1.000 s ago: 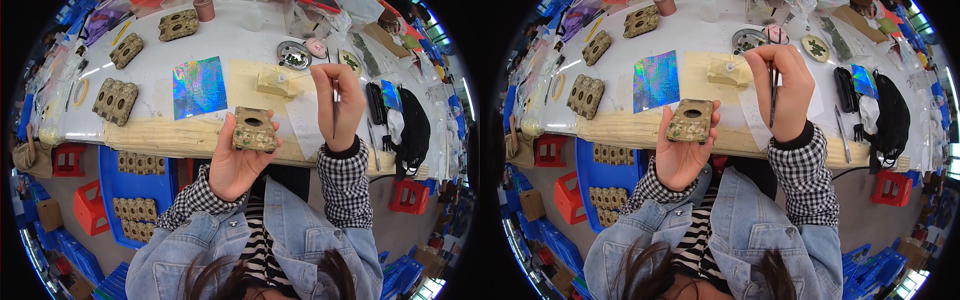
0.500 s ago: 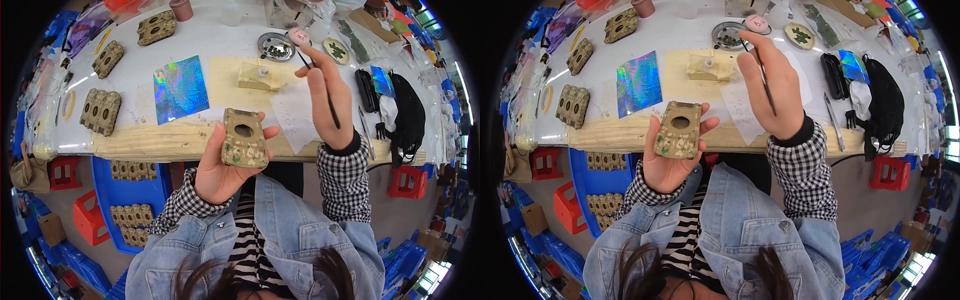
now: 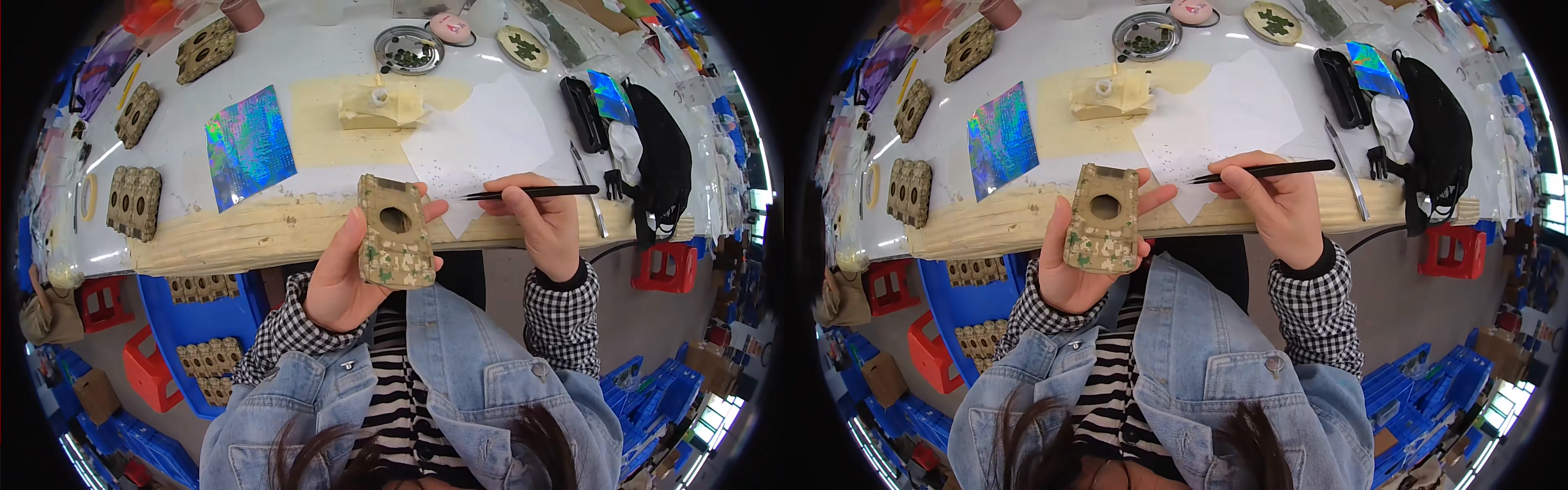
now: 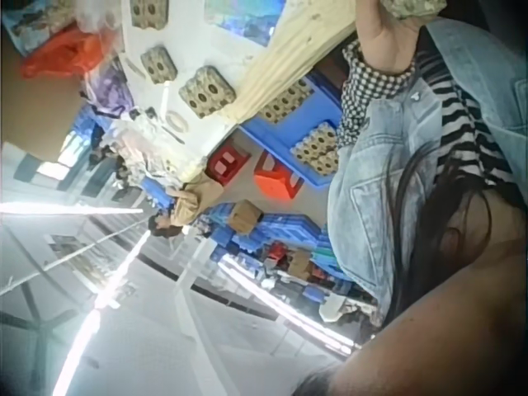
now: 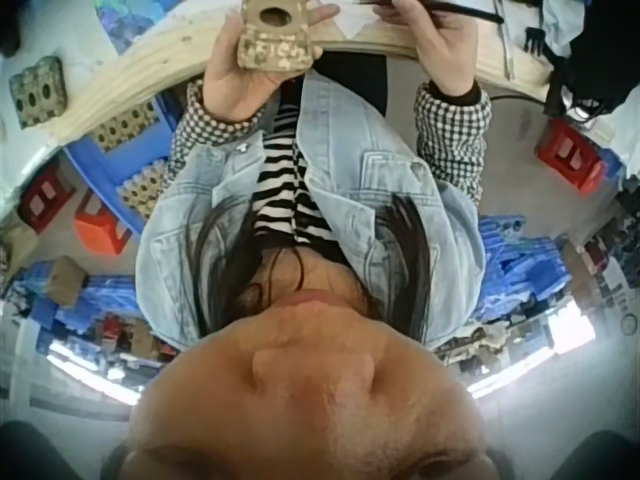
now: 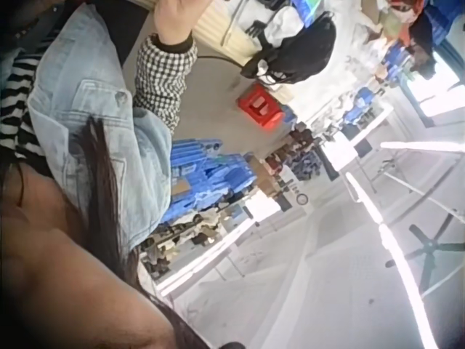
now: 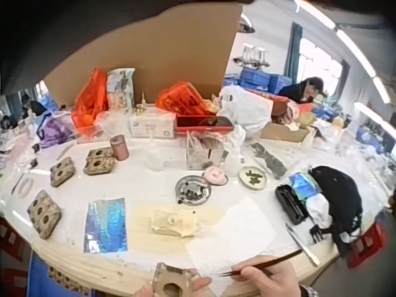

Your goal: Detailed painting and detailing of a toy tank model using a fine paintbrush and tweezers.

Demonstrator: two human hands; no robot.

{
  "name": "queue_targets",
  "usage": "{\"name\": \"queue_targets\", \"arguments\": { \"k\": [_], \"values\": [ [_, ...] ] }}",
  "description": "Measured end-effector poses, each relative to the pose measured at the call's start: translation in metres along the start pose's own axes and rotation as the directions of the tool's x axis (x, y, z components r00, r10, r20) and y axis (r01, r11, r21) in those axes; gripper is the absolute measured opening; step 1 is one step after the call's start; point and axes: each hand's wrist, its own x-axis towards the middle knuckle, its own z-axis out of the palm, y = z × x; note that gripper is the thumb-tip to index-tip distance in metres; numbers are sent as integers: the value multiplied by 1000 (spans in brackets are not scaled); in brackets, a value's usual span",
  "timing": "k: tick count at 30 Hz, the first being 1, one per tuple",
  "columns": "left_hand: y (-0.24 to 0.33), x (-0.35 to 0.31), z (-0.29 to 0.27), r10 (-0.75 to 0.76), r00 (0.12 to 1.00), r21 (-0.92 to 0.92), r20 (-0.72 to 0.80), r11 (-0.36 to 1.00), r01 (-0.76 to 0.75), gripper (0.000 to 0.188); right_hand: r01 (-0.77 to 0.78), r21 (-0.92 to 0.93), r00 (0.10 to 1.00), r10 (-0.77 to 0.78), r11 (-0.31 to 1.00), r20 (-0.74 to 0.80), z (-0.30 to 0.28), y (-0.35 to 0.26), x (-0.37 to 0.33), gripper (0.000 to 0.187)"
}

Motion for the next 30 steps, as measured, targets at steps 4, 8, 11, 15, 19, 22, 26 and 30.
{"name": "queue_targets", "arguments": {
  "k": [4,8,11,15,19,22,26,30],
  "values": [
    [-1,-1,-1,14,1000,-22,-6,1000,-14,68,-5,-67,999,7,998,34,1,2,7,21],
    [-2,0,-2,30,999,0,-12,1000,-30,70,-25,-93,999,29,995,42,1,2,9,21],
    [0,-1,-12,3,994,-24,111,1000,-1,63,-31,-126,997,39,991,62,0,3,10,21],
    [0,-1,-12,-2,994,-22,109,1000,5,63,-42,-136,997,50,990,61,0,2,10,21],
    [0,-1,-13,-4,994,-26,107,1000,7,63,-35,-149,997,45,988,61,-1,3,10,22],
    [1,-1,-11,-9,995,-23,98,1000,12,62,-35,-140,997,43,990,60,0,3,10,22],
    [1,-1,-11,-5,995,-27,96,1000,8,62,-34,-145,997,43,989,60,0,3,10,23],
    [0,-1,-11,-1,995,-32,97,999,4,62,-27,-149,997,37,988,63,0,3,10,23]
  ]
}}
